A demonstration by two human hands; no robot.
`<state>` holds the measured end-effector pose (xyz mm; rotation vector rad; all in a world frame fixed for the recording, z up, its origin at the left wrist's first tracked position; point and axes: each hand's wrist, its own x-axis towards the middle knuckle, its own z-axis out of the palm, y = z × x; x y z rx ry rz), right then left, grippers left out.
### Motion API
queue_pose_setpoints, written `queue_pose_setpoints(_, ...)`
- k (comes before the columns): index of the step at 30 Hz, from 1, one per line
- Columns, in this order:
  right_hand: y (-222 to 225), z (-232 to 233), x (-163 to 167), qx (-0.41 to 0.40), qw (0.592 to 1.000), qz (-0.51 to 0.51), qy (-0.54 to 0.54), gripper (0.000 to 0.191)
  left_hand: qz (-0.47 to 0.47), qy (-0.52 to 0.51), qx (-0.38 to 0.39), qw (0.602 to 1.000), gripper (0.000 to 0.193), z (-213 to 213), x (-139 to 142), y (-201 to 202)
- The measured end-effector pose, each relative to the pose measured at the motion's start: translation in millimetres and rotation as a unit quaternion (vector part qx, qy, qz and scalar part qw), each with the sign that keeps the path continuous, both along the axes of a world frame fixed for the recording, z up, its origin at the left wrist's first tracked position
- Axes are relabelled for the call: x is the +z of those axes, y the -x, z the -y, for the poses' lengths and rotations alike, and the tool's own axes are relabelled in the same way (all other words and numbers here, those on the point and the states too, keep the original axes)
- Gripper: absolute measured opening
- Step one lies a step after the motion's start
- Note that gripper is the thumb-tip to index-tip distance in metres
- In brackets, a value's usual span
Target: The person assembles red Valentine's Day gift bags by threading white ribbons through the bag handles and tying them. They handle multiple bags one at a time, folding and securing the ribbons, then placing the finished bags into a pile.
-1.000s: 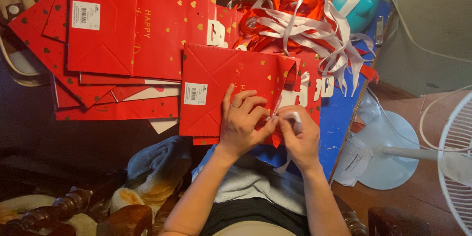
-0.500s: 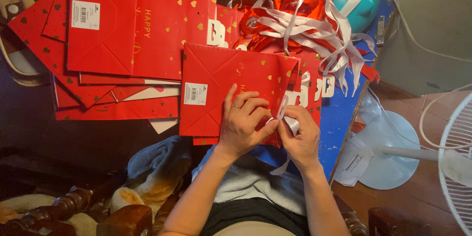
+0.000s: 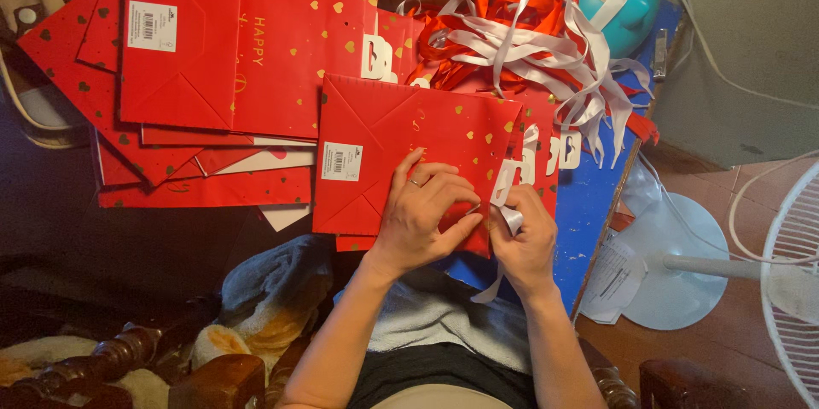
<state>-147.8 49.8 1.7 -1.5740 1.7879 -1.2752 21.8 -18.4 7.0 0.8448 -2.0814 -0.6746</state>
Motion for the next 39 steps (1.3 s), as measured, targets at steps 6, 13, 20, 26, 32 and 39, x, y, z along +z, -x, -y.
queue_pose_setpoints(6,1,-1,-2,0.001,1.0,-0.007,0.011,0.014,-0.028,-0.006,0.004,1.0,0.016,0,-2,1)
queue_pose_setpoints(13,0,0,0,-0.003,0.999,-0.027,0.017,0.016,-0.033,-0.009,-0.004,0.999,0.012,0,-3,-1)
queue_pose_setpoints(20,-4,0,3,0.021,0.999,-0.036,0.019,0.018,-0.041,-0.005,0.012,0.999,0.01,1,-4,0)
queue_pose_setpoints(26,3,-5,0,0.04,0.998,-0.034,0.023,0.033,-0.043,-0.02,0.015,0.999,0.009,2,-1,-1)
queue_pose_setpoints(32,5,-2,-4,0.039,0.999,0.011,0.014,0.037,-0.018,0.007,0.014,1.0,0.052,0,8,4)
queue_pose_setpoints(39,27,14,40,-0.002,0.996,-0.046,0.08,0.039,-0.005,-0.054,0.044,0.998,0.023,-4,-2,8)
